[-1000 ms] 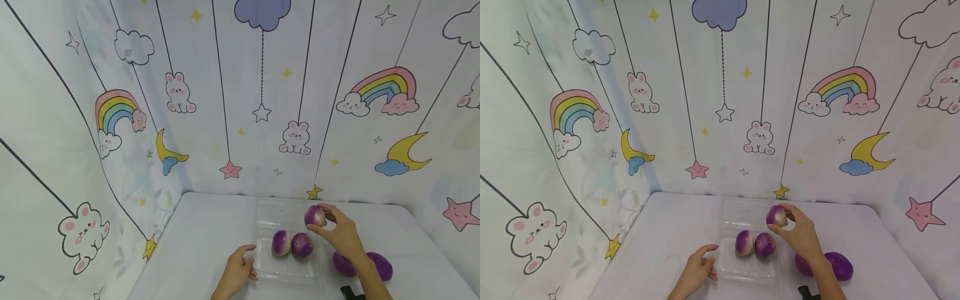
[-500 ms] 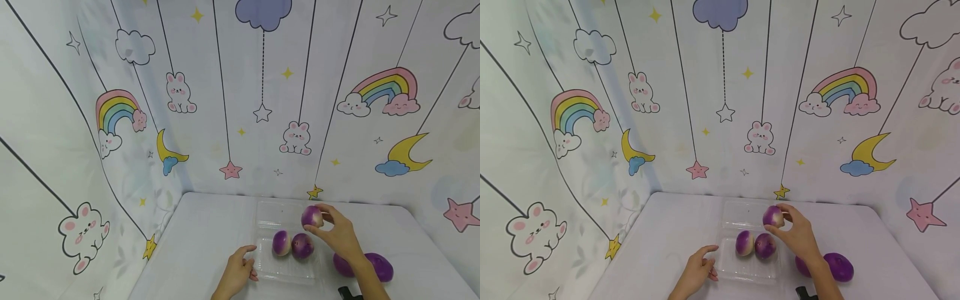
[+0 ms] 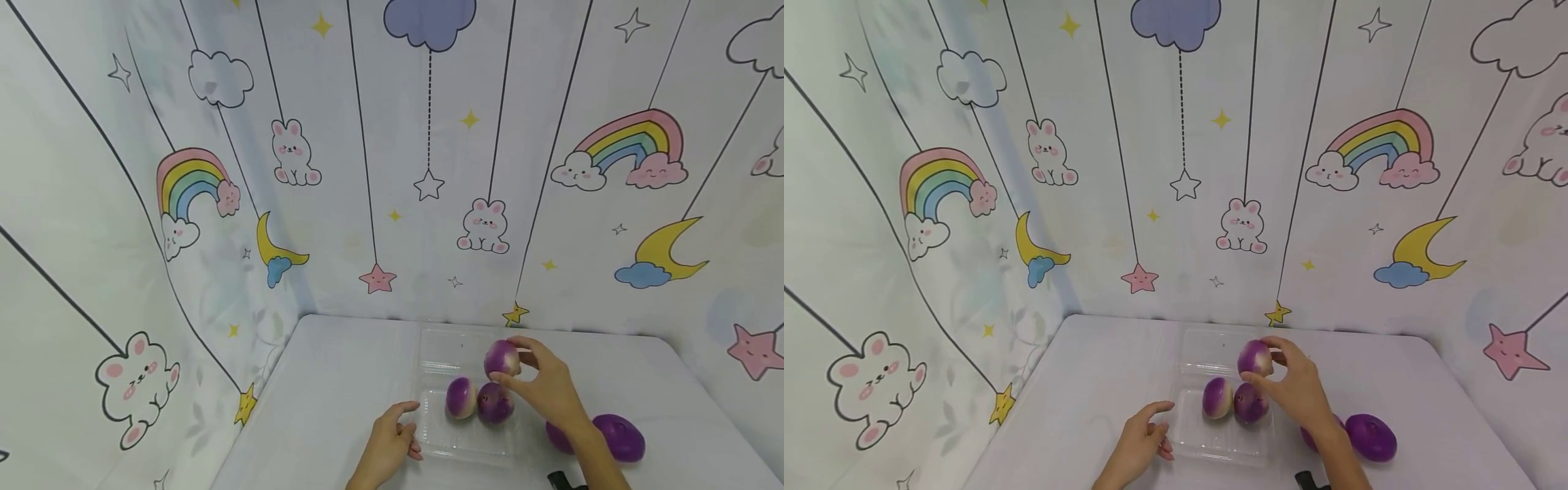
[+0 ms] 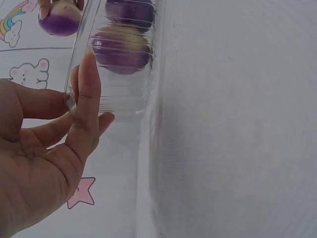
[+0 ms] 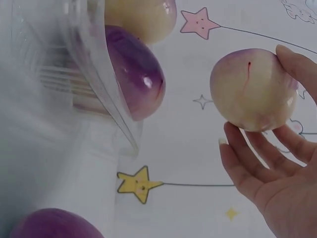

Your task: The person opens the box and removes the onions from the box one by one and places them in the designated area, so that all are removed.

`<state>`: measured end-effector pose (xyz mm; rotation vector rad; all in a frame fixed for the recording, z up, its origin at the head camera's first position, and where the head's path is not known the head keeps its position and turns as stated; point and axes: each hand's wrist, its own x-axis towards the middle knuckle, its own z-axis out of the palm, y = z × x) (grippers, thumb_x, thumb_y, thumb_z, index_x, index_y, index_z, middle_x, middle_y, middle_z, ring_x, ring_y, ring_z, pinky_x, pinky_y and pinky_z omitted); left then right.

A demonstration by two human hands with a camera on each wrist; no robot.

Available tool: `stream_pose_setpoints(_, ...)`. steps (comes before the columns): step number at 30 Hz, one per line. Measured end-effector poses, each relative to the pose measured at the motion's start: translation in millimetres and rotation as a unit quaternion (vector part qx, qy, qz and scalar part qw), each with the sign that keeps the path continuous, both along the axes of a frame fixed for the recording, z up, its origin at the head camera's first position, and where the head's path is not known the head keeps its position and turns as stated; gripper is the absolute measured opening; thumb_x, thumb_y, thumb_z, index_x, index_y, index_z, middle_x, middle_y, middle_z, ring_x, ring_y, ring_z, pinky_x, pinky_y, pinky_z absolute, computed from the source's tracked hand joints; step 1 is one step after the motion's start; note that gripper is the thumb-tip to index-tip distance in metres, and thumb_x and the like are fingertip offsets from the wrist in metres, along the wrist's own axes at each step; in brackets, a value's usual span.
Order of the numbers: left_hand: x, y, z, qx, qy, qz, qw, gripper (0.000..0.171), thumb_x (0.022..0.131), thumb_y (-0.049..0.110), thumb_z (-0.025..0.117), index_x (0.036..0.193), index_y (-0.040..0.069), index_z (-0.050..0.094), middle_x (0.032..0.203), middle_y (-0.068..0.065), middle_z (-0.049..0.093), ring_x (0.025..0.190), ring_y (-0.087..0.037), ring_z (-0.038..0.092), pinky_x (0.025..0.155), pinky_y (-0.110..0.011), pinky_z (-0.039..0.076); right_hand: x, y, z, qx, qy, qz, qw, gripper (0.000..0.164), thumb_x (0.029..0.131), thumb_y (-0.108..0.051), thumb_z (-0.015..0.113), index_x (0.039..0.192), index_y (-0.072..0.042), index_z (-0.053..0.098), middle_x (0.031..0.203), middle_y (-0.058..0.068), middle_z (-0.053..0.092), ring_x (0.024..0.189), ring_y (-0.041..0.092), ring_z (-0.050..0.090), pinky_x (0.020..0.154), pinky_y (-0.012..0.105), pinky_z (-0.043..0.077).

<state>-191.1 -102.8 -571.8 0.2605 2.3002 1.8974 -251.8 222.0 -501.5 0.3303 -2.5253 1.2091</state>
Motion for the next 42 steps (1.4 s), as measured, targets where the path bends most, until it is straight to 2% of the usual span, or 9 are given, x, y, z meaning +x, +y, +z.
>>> stream_pose_setpoints(6, 0.6, 1.1, 0.2, 0.005, 0.006, 0.001, 1.0000, 0.040, 0.103, -0.002, 0.058, 0.143, 0.000, 0.055, 0.071, -0.006, 0.066, 0.059, -0.021, 0.071, 0.060, -0.030, 0.066, 0.0, -4.5, -3.5, 0.003, 0.001, 0.010, 1.000, 0.080, 0.079, -0.051, 0.090, 0.143, -0.018, 0.056, 0.137, 0.004, 0.066, 0.114, 0.028, 0.071, 0.098, 0.061, 0.058)
stream_pose_setpoints(14, 1.1, 0.9, -2.9, 0.007, 0.007, 0.005, 0.9999, 0.041, 0.103, -0.003, 0.058, 0.143, 0.000, 0.055, 0.070, -0.007, 0.066, 0.058, -0.023, 0.071, 0.060, -0.037, 0.067, -0.6, -14.7, -10.6, -0.018, 0.003, 0.032, 0.999, 0.080, 0.074, -0.048, 0.093, 0.140, -0.020, 0.059, 0.134, -0.004, 0.066, 0.112, 0.019, 0.071, 0.095, 0.040, 0.062)
stream_pose_setpoints(18, 1.9, -0.3, -4.5, 0.008, 0.005, 0.006, 0.9999, 0.041, 0.103, -0.003, 0.058, 0.143, 0.000, 0.055, 0.070, -0.008, 0.066, 0.058, -0.022, 0.071, 0.059, -0.037, 0.067, -0.2, -19.7, -14.0, -0.035, 0.008, 0.046, 0.998, 0.077, 0.073, -0.046, 0.095, 0.137, -0.021, 0.060, 0.132, -0.004, 0.068, 0.110, 0.019, 0.072, 0.092, 0.032, 0.063)
stream_pose_setpoints(25, 1.3, -1.8, -6.0, 0.005, 0.004, 0.003, 1.0000, 0.041, 0.103, -0.004, 0.057, 0.143, -0.001, 0.054, 0.069, -0.006, 0.065, 0.058, -0.020, 0.070, 0.059, -0.035, 0.066, -0.4, -27.5, -16.2, -0.057, 0.008, 0.077, 0.995, 0.075, 0.074, -0.041, 0.095, 0.136, -0.018, 0.060, 0.132, 0.000, 0.068, 0.111, 0.026, 0.073, 0.089, 0.038, 0.065)
stream_pose_setpoints(31, 0.3, -1.5, -4.7, -0.007, -0.002, 0.002, 1.0000, 0.041, 0.104, -0.003, 0.056, 0.144, 0.000, 0.054, 0.070, -0.004, 0.066, 0.059, -0.018, 0.071, 0.060, -0.030, 0.066, -2.0, -32.9, -17.4, -0.070, -0.008, 0.084, 0.994, 0.074, 0.073, -0.043, 0.095, 0.134, -0.021, 0.060, 0.132, -0.003, 0.067, 0.113, 0.023, 0.072, 0.086, 0.040, 0.067)
stream_pose_setpoints(37, 1.1, -0.6, -3.2, 0.003, -0.001, 0.001, 1.0000, 0.040, 0.103, -0.002, 0.057, 0.143, 0.001, 0.055, 0.070, -0.006, 0.066, 0.059, -0.020, 0.071, 0.060, -0.035, 0.067, -2.3, -36.8, -15.4, -0.065, -0.011, 0.081, 0.995, 0.071, 0.074, -0.047, 0.094, 0.133, -0.025, 0.060, 0.131, -0.007, 0.067, 0.112, 0.021, 0.072, 0.085, 0.040, 0.067)
stream_pose_setpoints(42, 1.3, 1.0, -2.2, 0.011, -0.001, 0.003, 0.9999, 0.041, 0.102, -0.003, 0.059, 0.143, 0.002, 0.056, 0.070, -0.009, 0.066, 0.059, -0.023, 0.071, 0.061, -0.039, 0.067, -4.7, -39.6, -15.7, -0.071, -0.007, 0.097, 0.993, 0.069, 0.076, -0.043, 0.094, 0.133, -0.022, 0.061, 0.131, 0.000, 0.068, 0.111, 0.028, 0.073, 0.082, 0.040, 0.067)
